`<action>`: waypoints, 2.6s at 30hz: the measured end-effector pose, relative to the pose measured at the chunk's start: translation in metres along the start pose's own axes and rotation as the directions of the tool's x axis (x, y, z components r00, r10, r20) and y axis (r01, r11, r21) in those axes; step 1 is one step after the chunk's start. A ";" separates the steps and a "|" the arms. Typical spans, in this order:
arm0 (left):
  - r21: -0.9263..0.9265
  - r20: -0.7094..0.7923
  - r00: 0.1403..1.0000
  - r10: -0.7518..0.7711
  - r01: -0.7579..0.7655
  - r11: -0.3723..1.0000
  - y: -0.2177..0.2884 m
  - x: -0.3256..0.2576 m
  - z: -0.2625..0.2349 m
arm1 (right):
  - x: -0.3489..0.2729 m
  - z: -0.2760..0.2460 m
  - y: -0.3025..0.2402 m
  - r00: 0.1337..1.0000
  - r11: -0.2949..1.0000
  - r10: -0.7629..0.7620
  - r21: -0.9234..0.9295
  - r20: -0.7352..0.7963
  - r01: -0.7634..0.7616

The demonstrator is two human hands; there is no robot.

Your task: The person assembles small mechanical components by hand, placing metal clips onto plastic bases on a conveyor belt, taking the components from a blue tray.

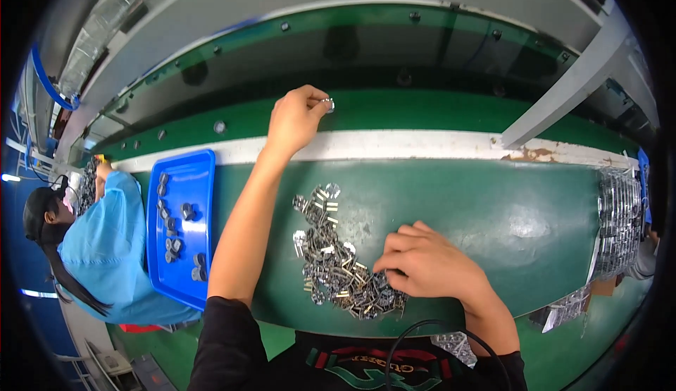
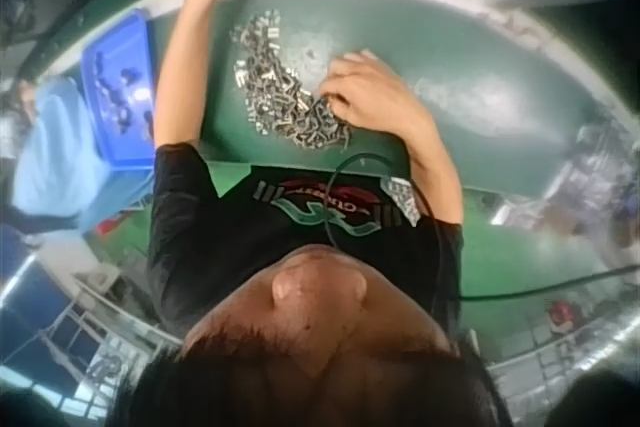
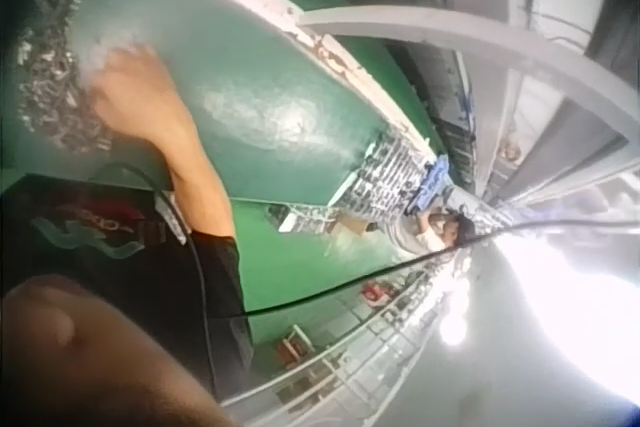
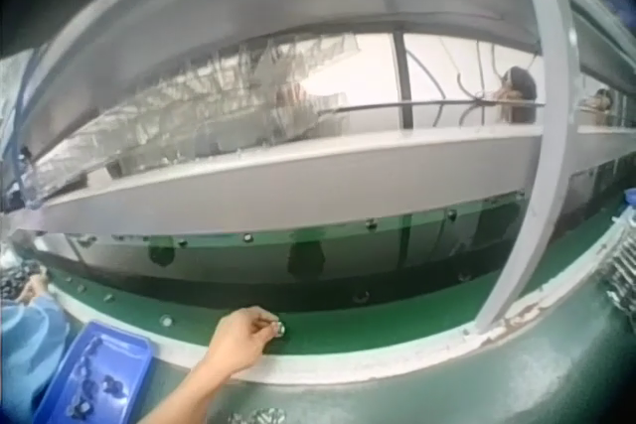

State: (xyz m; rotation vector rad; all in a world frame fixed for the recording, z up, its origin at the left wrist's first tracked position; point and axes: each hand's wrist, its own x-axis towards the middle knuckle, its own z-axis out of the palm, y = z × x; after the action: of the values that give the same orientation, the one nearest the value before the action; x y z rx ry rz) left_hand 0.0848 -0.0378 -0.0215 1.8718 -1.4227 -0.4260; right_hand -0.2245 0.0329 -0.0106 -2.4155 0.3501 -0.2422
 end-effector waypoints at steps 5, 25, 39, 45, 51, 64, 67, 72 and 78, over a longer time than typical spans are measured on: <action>-0.016 -0.160 0.987 -0.031 0.029 0.999 -0.061 0.054 0.027 | 0.006 0.005 0.004 0.986 0.991 -0.010 0.131 0.165 -0.011; 0.522 -0.300 0.948 -0.108 0.258 0.813 -0.093 -0.028 -0.081 | 0.007 0.001 0.008 0.988 0.988 0.149 -0.020 -0.035 -0.150; -0.572 0.166 0.985 -0.046 0.134 0.809 0.051 -0.168 -0.019 | 0.016 0.006 0.001 0.870 0.572 0.395 0.820 -0.296 0.019; -0.508 0.215 0.968 0.131 -0.004 0.861 0.063 -0.173 -0.012 | 0.024 0.004 -0.016 0.778 0.931 0.118 0.342 -0.618 0.130; -0.494 0.289 0.943 0.164 0.000 0.869 0.068 -0.178 -0.009 | 0.025 0.011 -0.020 0.761 0.973 0.056 0.206 -0.646 0.103; -0.457 0.272 0.948 0.166 -0.025 0.889 0.062 -0.180 0.000 | 0.029 0.014 -0.019 0.788 0.998 0.025 0.067 -0.615 0.021; -0.396 0.279 0.951 0.131 -0.011 0.918 0.063 -0.181 0.002 | 0.031 0.021 -0.020 0.772 0.996 0.073 0.081 -0.631 -0.029; -0.650 0.321 0.944 0.077 0.160 0.743 0.061 -0.181 0.002 | 0.027 0.026 -0.017 0.714 0.994 0.056 0.109 -0.698 0.029; -0.640 0.368 0.923 0.111 0.165 0.750 0.059 -0.175 -0.009 | 0.027 0.011 -0.014 0.730 0.990 -0.017 0.092 -0.683 0.109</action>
State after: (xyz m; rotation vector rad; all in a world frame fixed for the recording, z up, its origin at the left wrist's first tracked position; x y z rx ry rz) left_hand -0.0078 0.1213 -0.0016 1.2491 -1.2410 -1.2065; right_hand -0.1929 0.0416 -0.0077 -2.1284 0.5547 -1.1703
